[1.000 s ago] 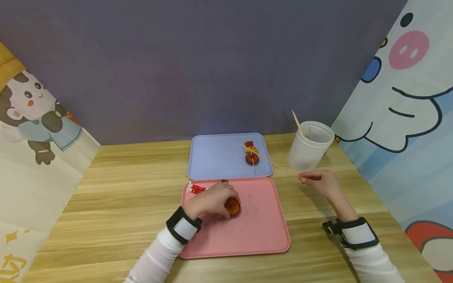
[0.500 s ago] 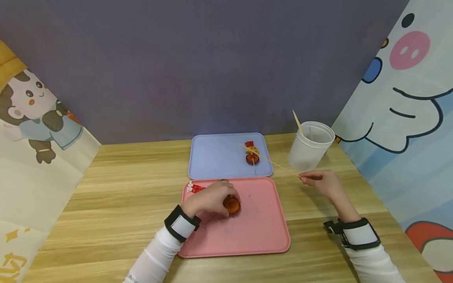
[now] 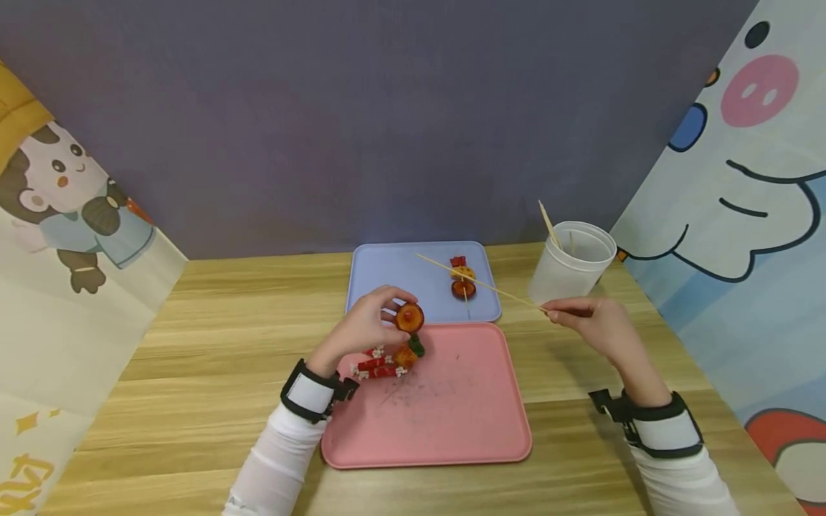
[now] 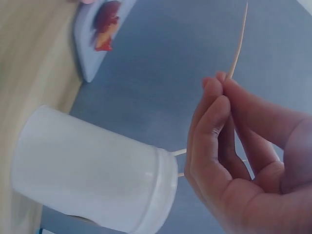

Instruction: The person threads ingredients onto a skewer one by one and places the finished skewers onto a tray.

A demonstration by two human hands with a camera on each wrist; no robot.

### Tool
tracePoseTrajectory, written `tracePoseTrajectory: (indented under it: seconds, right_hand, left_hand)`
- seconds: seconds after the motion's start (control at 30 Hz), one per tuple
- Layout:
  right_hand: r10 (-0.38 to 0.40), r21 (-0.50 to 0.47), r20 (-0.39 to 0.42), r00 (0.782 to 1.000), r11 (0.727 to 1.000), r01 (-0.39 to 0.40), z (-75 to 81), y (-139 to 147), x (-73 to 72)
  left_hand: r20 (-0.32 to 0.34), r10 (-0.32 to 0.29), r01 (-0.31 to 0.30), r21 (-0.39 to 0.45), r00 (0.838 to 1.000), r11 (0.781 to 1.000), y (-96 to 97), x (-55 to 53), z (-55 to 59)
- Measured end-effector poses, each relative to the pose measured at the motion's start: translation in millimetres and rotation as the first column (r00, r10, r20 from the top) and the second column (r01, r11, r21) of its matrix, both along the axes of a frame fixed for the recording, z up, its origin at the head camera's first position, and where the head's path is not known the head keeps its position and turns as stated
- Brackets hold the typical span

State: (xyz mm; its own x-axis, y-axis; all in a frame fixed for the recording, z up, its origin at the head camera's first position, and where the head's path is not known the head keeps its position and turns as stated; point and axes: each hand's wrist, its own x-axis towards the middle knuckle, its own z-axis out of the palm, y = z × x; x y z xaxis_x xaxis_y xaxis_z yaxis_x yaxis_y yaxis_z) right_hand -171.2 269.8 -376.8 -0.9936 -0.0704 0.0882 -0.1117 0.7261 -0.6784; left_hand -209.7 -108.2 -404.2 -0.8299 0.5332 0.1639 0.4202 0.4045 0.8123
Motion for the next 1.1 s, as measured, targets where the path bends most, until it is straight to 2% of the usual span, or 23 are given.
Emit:
tracePoseTrajectory:
  seconds: [0.2,0.4,0.57,0.73,0.87,1.0,1.1]
  right_hand:
    - [0.014,-0.022,0.002,1.000,1.000,-0.014,12.5,-4,4.3]
    - [0.025,-0.036,0.004,1.000,0.999,-0.025,19.6,-5,8.7]
    - [0.032,-0.021,0.011,0.999,0.999,-0.032,23.7,-4,11.8]
    - [0.032,-0.008,0.008,0.999,0.999,-0.032,25.6,-3,14.9]
    - [0.031,-0.017,0.009,0.999,0.999,-0.031,26.4,-3,16.5]
    - [0.037,-0.022,-0.003,0.999,0.999,-0.037,26.7,-4,17.4]
    - [0.042,-0.013,-0.018,0.999,0.999,-0.043,26.5,-5,17.6]
  left_hand:
    - [-0.009,0.018,-0.017,0.120,1.000,0.993,-3.7,-5.3,9.5]
    - [0.008,0.030,-0.031,0.250,1.000,0.968,-7.1,-7.5,18.0]
    - [0.000,0.040,-0.037,0.350,0.999,0.936,-9.1,-9.9,23.6]
    - [0.015,0.052,-0.053,0.446,0.999,0.894,-10.5,-12.7,28.7]
    - [0.007,0.077,-0.070,0.489,0.997,0.870,-12.3,-13.7,33.6]
    - [-0.011,0.093,-0.075,0.494,0.996,0.866,-13.1,-13.4,38.2]
    - [-0.010,0.082,-0.066,0.500,0.997,0.864,-12.3,-13.0,40.5]
